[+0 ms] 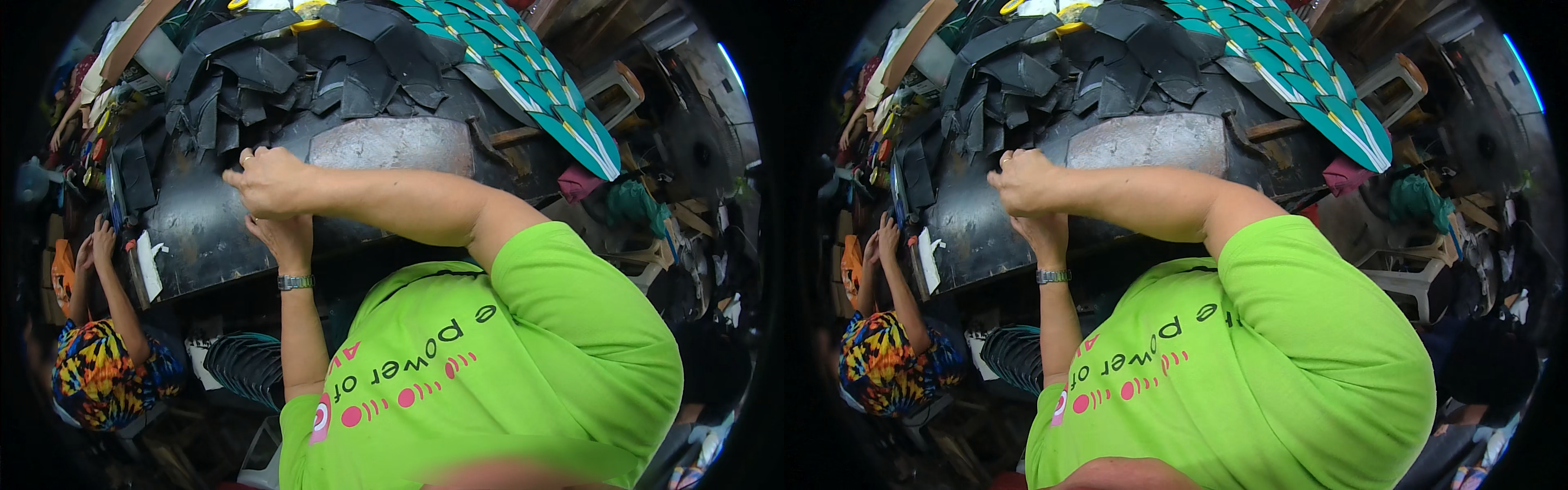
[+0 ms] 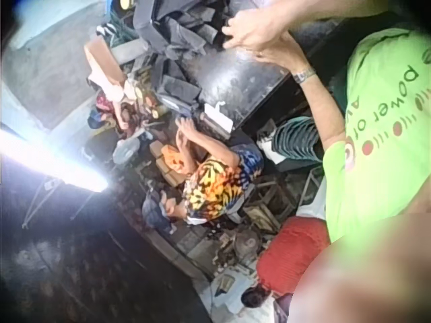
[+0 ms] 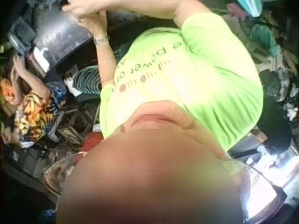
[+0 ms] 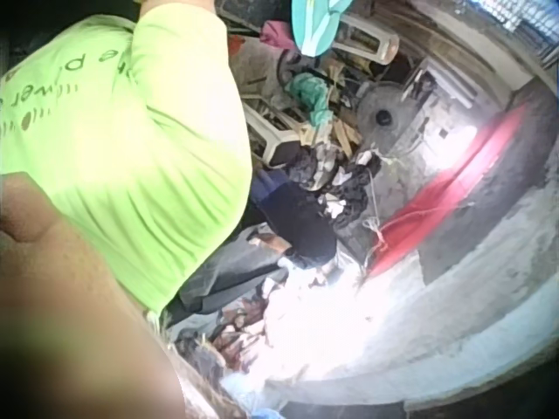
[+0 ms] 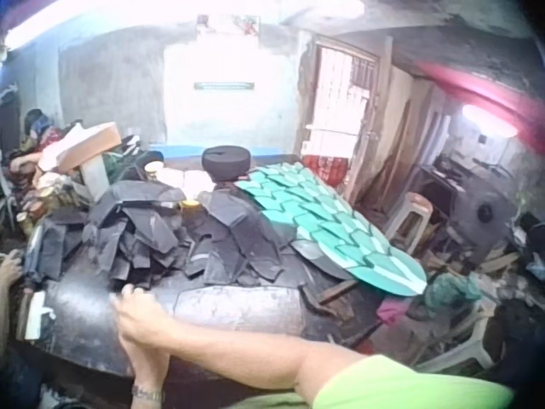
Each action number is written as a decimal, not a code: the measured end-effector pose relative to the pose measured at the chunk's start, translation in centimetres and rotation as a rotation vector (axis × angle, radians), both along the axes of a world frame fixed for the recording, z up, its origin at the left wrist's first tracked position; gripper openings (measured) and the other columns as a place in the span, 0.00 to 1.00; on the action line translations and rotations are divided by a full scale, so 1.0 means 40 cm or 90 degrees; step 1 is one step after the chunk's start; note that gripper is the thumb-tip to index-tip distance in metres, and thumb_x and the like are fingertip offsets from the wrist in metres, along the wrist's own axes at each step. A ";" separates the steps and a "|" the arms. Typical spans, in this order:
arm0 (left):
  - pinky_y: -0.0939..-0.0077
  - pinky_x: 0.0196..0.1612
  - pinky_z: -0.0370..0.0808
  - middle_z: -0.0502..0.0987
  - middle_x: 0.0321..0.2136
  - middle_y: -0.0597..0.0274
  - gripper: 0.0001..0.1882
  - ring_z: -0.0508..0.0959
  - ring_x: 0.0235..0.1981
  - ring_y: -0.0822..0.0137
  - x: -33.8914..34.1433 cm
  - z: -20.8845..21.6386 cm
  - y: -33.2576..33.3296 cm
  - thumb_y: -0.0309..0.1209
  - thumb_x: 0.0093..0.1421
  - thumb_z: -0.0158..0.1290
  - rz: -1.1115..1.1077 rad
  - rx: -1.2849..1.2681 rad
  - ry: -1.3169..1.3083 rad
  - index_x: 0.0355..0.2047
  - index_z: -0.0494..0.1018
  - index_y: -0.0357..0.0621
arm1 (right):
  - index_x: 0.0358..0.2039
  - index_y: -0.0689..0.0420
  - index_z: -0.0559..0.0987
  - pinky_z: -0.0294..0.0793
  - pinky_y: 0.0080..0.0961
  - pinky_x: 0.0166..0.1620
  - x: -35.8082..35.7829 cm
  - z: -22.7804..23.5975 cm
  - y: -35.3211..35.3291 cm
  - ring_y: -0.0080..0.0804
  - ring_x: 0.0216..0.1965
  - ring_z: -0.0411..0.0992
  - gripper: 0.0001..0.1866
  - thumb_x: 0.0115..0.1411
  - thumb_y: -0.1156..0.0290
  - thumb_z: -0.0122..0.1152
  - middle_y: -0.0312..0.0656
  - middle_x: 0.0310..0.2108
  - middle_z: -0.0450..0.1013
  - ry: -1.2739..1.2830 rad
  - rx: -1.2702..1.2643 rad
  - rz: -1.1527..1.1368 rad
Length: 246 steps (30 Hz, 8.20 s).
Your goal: The person repeatedly picks up small black rubber pieces from a pile, applies adhesive from a yellow container to the edges, and presses them together. They also handle white fabric pieces, applying adhesive and joining them to the rubber pieces. The person works at a cluttered table with many rubber scraps and tools.
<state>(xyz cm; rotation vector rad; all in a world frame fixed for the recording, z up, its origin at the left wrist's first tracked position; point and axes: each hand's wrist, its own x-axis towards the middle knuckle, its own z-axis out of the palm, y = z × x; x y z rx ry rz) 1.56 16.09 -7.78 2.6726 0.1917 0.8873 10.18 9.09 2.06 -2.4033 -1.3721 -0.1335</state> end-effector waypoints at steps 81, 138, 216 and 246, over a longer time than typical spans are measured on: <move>0.45 0.66 0.59 0.64 0.64 0.40 0.67 0.66 0.64 0.43 0.151 0.034 0.462 0.57 0.41 0.73 0.276 -0.240 0.002 0.70 0.48 0.35 | 0.71 0.57 0.58 0.63 0.48 0.62 -0.020 -0.085 -0.425 0.55 0.56 0.66 0.44 0.57 0.66 0.68 0.55 0.52 0.69 0.023 0.182 -0.065; 0.41 0.70 0.46 0.63 0.64 0.52 0.31 0.59 0.67 0.48 -0.064 0.133 0.121 0.47 0.63 0.52 0.146 -0.004 0.353 0.64 0.66 0.48 | 0.74 0.57 0.48 0.71 0.39 0.59 1.132 0.336 -0.151 0.50 0.54 0.72 0.53 0.47 0.84 0.59 0.60 0.56 0.71 -0.149 0.403 -0.011; 0.54 0.69 0.60 0.72 0.58 0.58 0.27 0.63 0.68 0.49 0.030 0.199 -0.168 0.35 0.51 0.68 -0.435 -0.231 -0.043 0.52 0.76 0.48 | 0.67 0.52 0.67 0.73 0.24 0.53 -0.084 0.013 -0.492 0.23 0.42 0.75 0.38 0.55 0.87 0.59 0.39 0.41 0.78 0.056 0.444 -0.136; 0.61 0.57 0.65 0.79 0.37 0.66 0.08 0.75 0.46 0.58 0.049 0.283 -0.209 0.35 0.53 0.63 -0.296 -0.141 0.001 0.34 0.83 0.51 | 0.68 0.57 0.63 0.77 0.22 0.49 -0.099 0.029 -0.492 0.24 0.41 0.75 0.35 0.60 0.87 0.57 0.45 0.45 0.75 0.525 0.786 -0.079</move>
